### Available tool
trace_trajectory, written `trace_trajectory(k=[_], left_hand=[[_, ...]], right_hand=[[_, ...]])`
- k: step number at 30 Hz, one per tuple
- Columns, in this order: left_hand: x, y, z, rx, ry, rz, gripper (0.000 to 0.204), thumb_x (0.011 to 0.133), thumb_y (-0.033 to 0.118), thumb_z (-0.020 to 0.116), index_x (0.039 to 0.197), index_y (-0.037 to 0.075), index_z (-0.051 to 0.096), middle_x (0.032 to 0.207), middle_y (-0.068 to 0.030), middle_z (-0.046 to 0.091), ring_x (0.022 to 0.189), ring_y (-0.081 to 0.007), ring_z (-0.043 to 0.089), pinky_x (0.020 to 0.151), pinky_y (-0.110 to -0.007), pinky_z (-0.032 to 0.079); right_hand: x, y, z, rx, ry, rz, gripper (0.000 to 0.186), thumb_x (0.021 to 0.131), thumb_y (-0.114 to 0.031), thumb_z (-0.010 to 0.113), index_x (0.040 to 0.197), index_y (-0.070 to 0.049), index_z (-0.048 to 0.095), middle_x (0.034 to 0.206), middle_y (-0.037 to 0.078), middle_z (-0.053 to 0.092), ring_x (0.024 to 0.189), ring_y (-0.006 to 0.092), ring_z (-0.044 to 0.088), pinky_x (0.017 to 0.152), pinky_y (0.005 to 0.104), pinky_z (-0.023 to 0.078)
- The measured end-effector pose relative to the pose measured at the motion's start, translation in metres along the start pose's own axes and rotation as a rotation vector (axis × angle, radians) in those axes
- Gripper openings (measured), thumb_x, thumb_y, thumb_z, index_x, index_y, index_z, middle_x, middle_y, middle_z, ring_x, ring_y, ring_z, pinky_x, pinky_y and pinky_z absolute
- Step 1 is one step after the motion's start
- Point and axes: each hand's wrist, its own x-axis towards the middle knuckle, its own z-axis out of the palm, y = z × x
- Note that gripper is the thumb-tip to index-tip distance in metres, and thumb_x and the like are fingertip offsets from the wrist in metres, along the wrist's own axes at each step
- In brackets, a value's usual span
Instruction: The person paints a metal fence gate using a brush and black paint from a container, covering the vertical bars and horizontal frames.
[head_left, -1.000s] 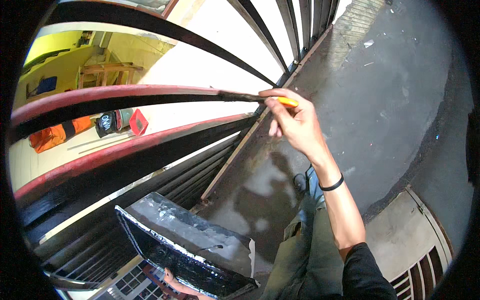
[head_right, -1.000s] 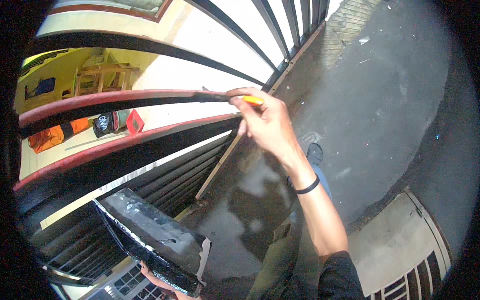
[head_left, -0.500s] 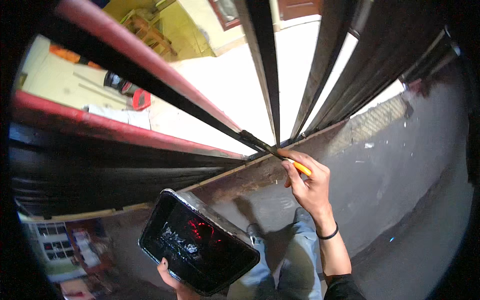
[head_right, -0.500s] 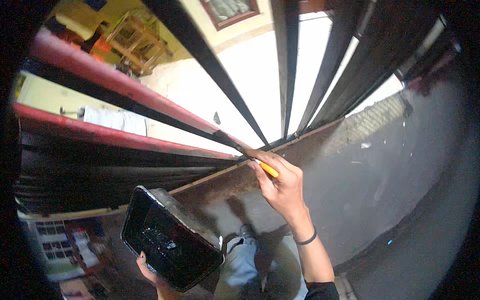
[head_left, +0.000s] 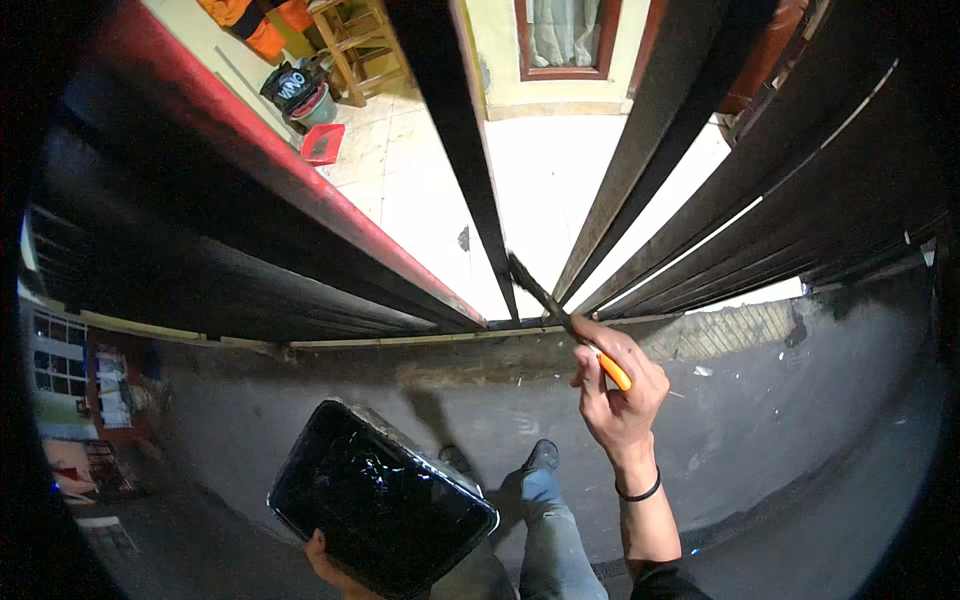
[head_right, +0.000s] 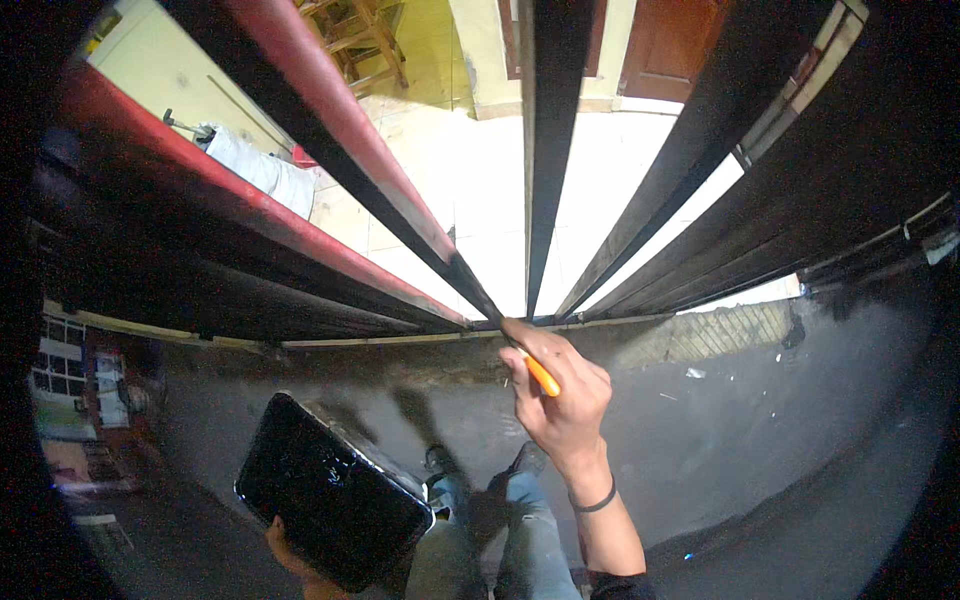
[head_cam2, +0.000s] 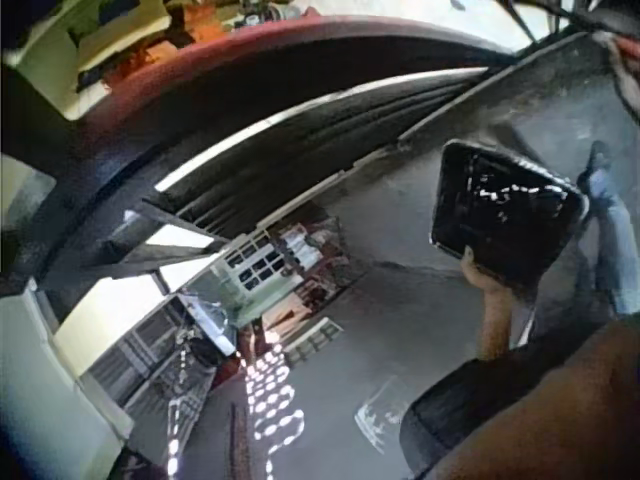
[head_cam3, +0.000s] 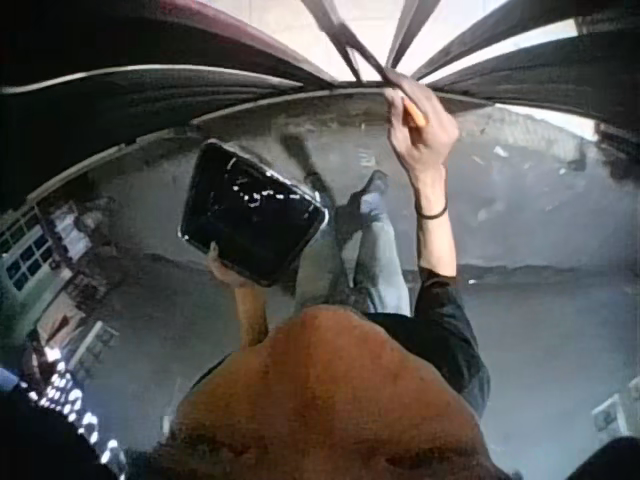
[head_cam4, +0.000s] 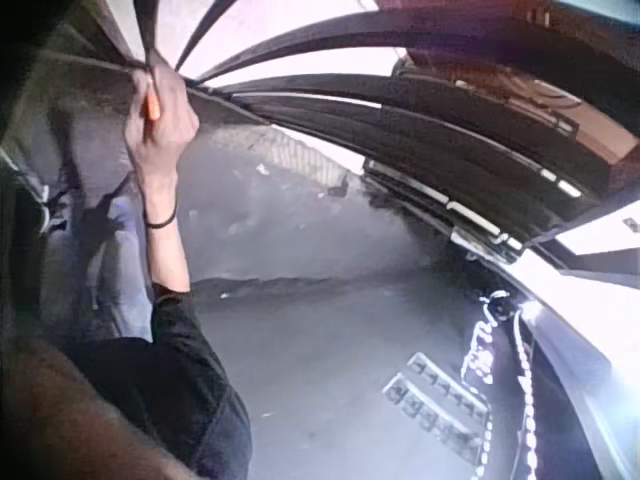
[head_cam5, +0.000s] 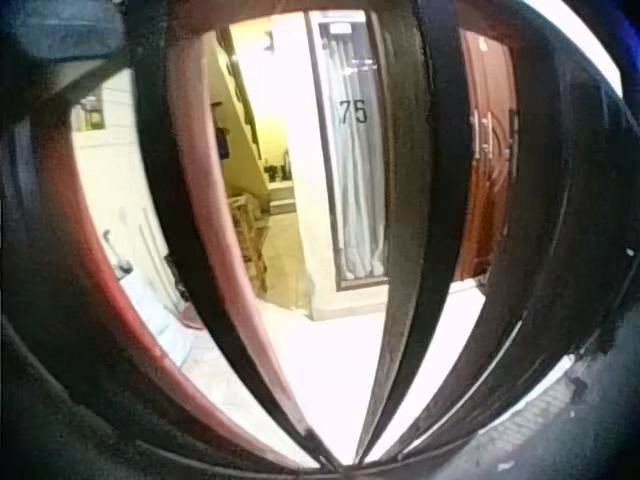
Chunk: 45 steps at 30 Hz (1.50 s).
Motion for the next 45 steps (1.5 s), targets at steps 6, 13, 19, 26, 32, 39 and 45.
trace_trajectory(k=[6,13,19,26,32,39,45], left_hand=[[0.003,-0.009,-0.024,0.032,0.030,-0.015,0.079,0.086,0.062,0.059,0.144,0.009,0.055,0.142,-0.0172,0.057,0.123,-0.0395,0.057,0.102,-0.057,0.050],[-0.001,-0.017,-0.047,-0.054,0.031,-0.028,0.077,0.087,0.064,0.057,0.143,0.010,0.056,0.143,-0.0182,0.056,0.123,-0.0388,0.058,0.100,-0.058,0.051],[0.003,-0.039,-0.095,0.158,0.045,0.200,0.074,0.089,0.061,0.057,0.142,0.010,0.056,0.143,-0.0187,0.056,0.122,-0.0382,0.059,0.099,-0.058,0.052],[-0.001,-0.044,-0.097,0.315,0.083,0.433,0.060,0.095,0.047,0.058,0.140,0.009,0.058,0.141,-0.0190,0.058,0.125,-0.0337,0.060,0.104,-0.052,0.051],[-0.019,0.001,-0.051,-0.201,0.017,-0.141,0.076,0.088,0.046,0.062,0.149,0.001,0.051,0.149,-0.0217,0.055,0.134,-0.0426,0.053,0.114,-0.056,0.043],[-0.005,-0.006,-0.076,-0.187,0.025,-0.145,0.076,0.088,0.045,0.061,0.150,0.001,0.050,0.150,-0.0194,0.054,0.136,-0.0418,0.051,0.117,-0.056,0.041],[-0.006,0.000,-0.079,-0.191,0.009,-0.141,0.070,0.091,0.047,0.058,0.142,-0.001,0.056,0.147,-0.0197,0.056,0.132,-0.0404,0.053,0.113,-0.053,0.043]], right_hand=[[0.021,-0.037,-0.014,-0.155,0.042,-0.337,0.019,0.092,-0.011,0.079,0.107,0.000,0.075,0.104,0.012,0.079,0.094,0.0269,0.079,0.080,0.0318,0.062],[0.032,-0.076,-0.039,-0.096,0.023,-0.494,0.029,0.099,-0.022,0.071,0.119,-0.001,0.070,0.109,0.020,0.078,0.071,0.0259,0.073,0.063,0.0319,0.058],[0.008,-0.043,-0.009,-0.327,0.023,-0.503,0.036,0.088,-0.016,0.084,0.121,-0.006,0.075,0.110,0.014,0.079,0.075,0.0209,0.074,0.061,0.0281,0.055],[0.064,-0.123,-0.011,-0.232,0.249,-0.603,0.034,0.095,-0.033,0.077,0.114,-0.004,0.077,0.101,0.012,0.080,0.090,0.0234,0.079,0.075,0.0305,0.061],[0.065,-0.130,-0.018,-0.171,0.263,-0.542,0.035,0.094,-0.032,0.076,0.117,-0.006,0.076,0.107,0.013,0.079,0.090,0.0256,0.078,0.078,0.0317,0.062],[0.025,-0.108,-0.014,-0.283,0.194,-0.432,0.024,0.095,-0.022,0.078,0.110,-0.003,0.078,0.097,0.011,0.080,0.085,0.0237,0.079,0.073,0.0301,0.061],[0.072,-0.161,-0.017,-0.084,0.349,-0.611,0.033,0.096,-0.031,0.077,0.114,-0.003,0.077,0.101,0.012,0.080,0.083,0.0222,0.078,0.070,0.0292,0.060]])
